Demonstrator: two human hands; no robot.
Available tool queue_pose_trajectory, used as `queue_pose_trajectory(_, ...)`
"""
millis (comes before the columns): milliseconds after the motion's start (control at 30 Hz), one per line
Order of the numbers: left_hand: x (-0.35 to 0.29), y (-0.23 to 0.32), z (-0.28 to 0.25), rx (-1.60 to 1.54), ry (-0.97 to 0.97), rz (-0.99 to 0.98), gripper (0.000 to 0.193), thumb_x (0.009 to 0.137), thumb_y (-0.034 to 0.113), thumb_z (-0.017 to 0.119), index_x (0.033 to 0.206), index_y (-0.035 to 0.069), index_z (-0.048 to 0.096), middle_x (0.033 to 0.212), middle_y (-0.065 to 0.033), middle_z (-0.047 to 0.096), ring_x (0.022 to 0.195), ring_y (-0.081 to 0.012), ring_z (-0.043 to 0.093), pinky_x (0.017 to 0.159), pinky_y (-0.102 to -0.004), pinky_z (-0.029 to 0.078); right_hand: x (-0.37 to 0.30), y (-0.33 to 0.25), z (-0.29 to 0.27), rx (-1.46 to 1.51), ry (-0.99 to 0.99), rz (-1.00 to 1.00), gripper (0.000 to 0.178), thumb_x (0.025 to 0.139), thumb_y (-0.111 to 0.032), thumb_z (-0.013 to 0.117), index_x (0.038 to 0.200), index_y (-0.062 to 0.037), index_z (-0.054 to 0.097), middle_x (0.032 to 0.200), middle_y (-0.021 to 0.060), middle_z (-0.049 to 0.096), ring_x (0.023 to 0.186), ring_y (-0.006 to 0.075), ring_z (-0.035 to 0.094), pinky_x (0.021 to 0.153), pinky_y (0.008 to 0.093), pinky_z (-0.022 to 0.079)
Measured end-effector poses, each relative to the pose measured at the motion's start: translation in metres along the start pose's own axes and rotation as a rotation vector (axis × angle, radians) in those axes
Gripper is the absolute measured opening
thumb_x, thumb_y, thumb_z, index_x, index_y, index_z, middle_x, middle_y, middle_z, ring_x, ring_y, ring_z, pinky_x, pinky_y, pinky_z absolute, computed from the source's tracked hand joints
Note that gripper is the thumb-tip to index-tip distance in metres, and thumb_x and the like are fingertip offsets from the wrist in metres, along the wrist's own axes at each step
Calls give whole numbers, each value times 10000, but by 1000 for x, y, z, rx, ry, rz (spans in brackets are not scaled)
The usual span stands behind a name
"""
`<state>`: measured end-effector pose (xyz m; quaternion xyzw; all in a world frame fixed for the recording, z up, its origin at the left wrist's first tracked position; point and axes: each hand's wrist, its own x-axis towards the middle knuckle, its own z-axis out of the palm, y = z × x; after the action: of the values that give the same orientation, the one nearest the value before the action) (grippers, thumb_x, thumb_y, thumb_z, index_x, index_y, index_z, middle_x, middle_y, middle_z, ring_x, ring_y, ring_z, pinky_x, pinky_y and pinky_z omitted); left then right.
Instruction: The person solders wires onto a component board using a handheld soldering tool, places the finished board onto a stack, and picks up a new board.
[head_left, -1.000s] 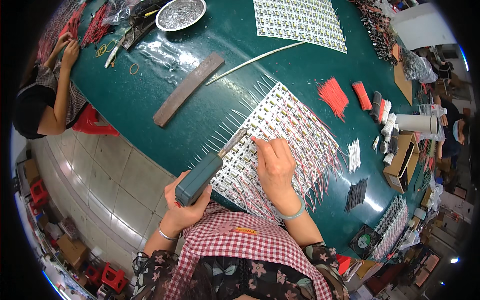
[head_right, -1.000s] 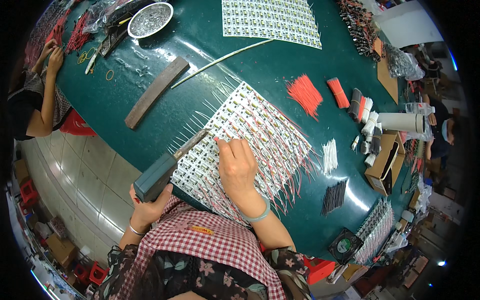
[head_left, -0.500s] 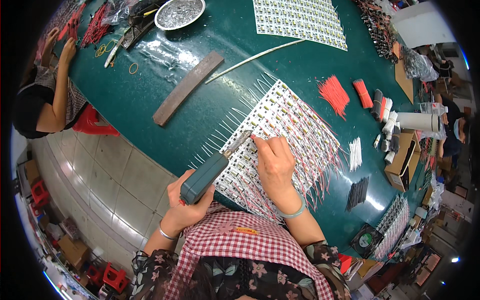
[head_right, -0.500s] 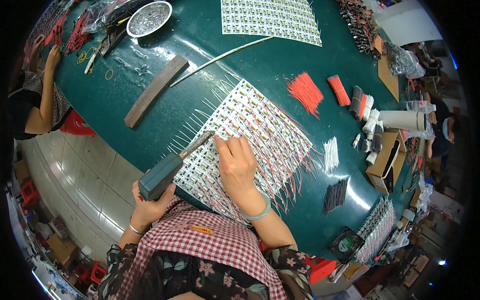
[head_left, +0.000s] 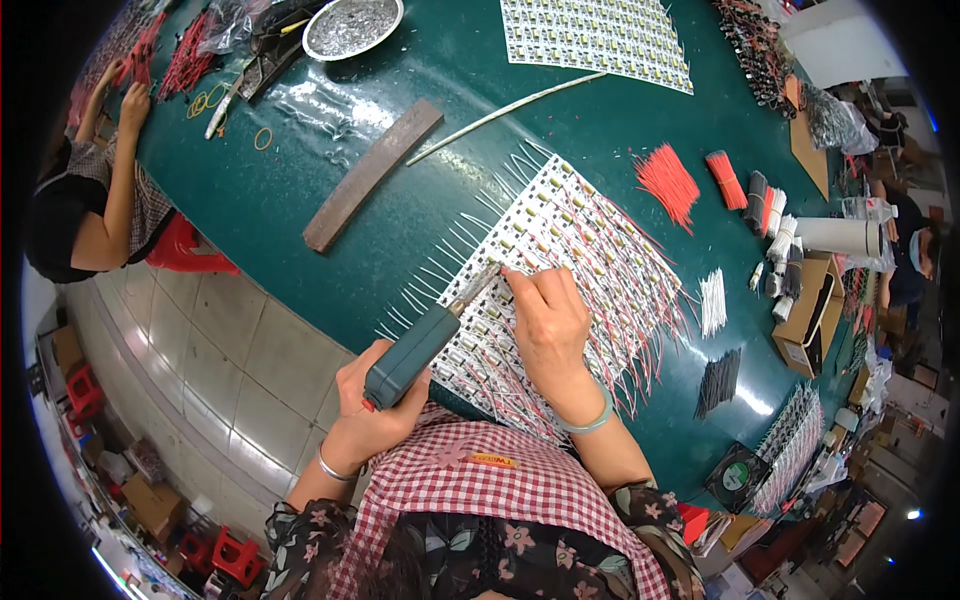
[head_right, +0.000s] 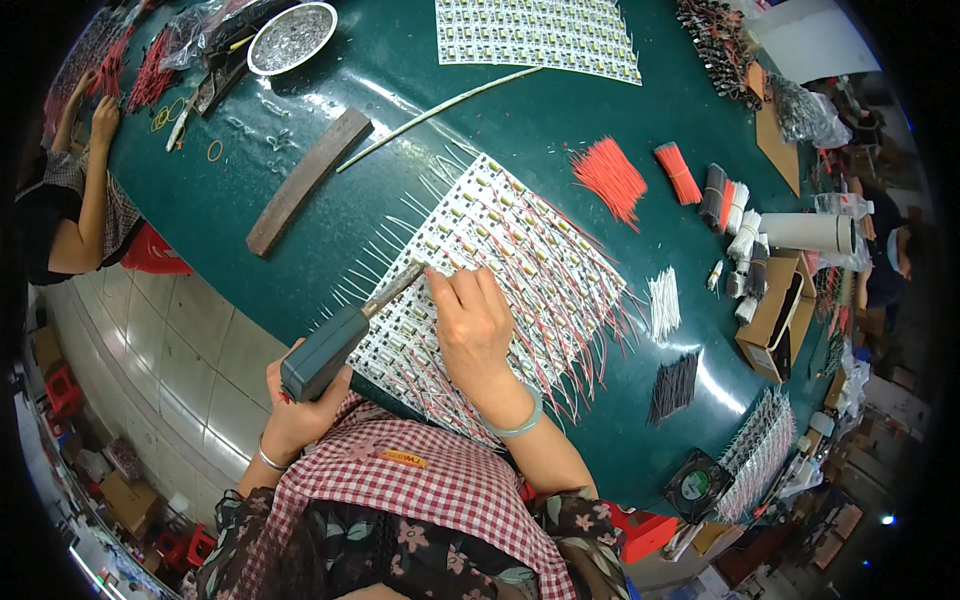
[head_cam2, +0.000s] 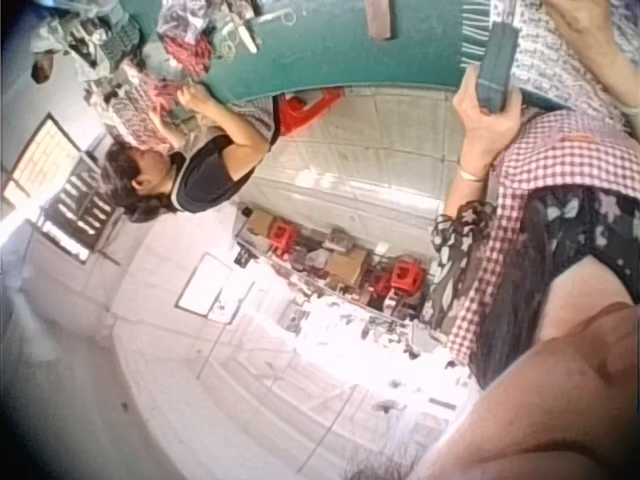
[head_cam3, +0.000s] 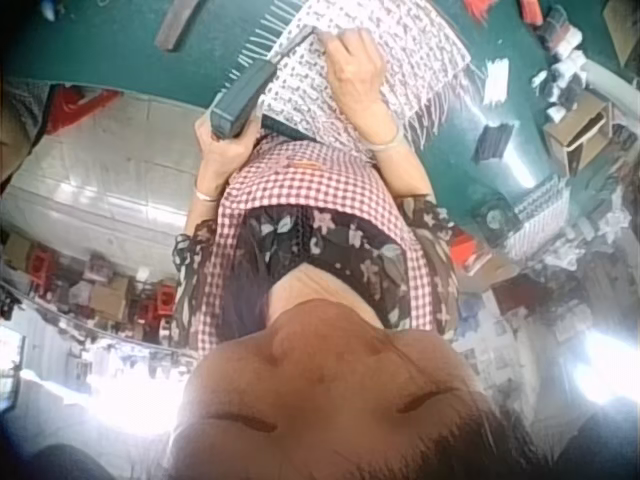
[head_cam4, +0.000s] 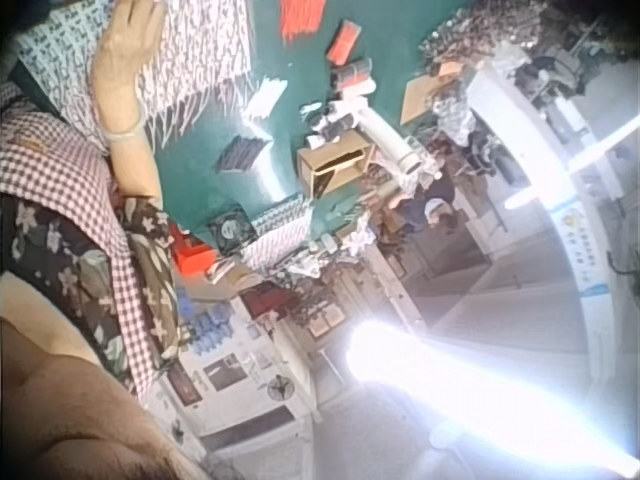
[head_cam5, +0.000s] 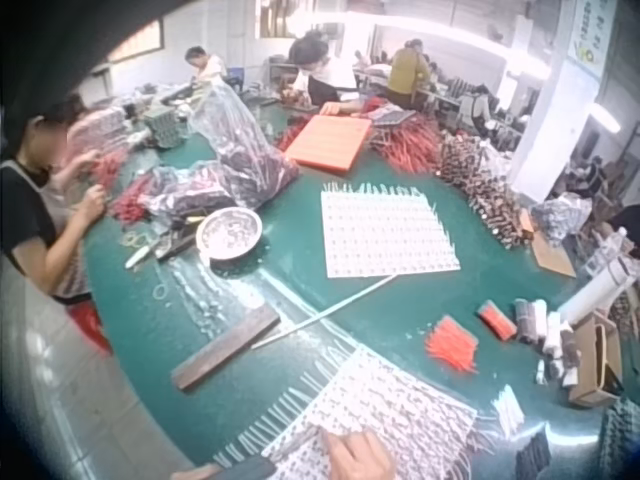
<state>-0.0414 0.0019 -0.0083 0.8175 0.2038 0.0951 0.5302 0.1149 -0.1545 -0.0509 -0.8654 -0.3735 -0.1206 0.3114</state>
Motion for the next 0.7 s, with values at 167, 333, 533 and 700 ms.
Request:
queue_pose_trajectory(167,-3,-1,-2,-4,38,55,142,766,-5,731,878,-29,645,751,-93,619,591,-158,605,546,-272,463,-1,1,0,8,-19,5,293,698,68,654,974,-25,682,749,59,490,716,223,520,605,343,441)
queue_pose_trajectory(333,-6,2,-8,-20,37,30,193,752,-27,725,934,-45,663,798,-96,635,616,-153,608,563,-261,471,-3,1,1,4,-6,8,312,696,72,653,988,-35,680,761,60,496,712,224,519,604,347,447)
queue_pose_trajectory(533,-7,0,-5,-36,53,46,205,750,-26,728,945,-46,668,821,-96,648,642,-150,618,581,-261,481,-2,-2,1,10,11,32,296,697,73,652,971,-34,677,776,67,512,734,235,528,615,349,455)
queue_pose_trajectory(700,-11,-2,-7,-39,63,42,208,754,-23,729,951,-48,666,832,-98,656,655,-148,626,590,-261,486,-3,-2,-5,-9,43,6,280,699,59,662,966,-25,687,813,60,556,827,253,554,695,376,440)
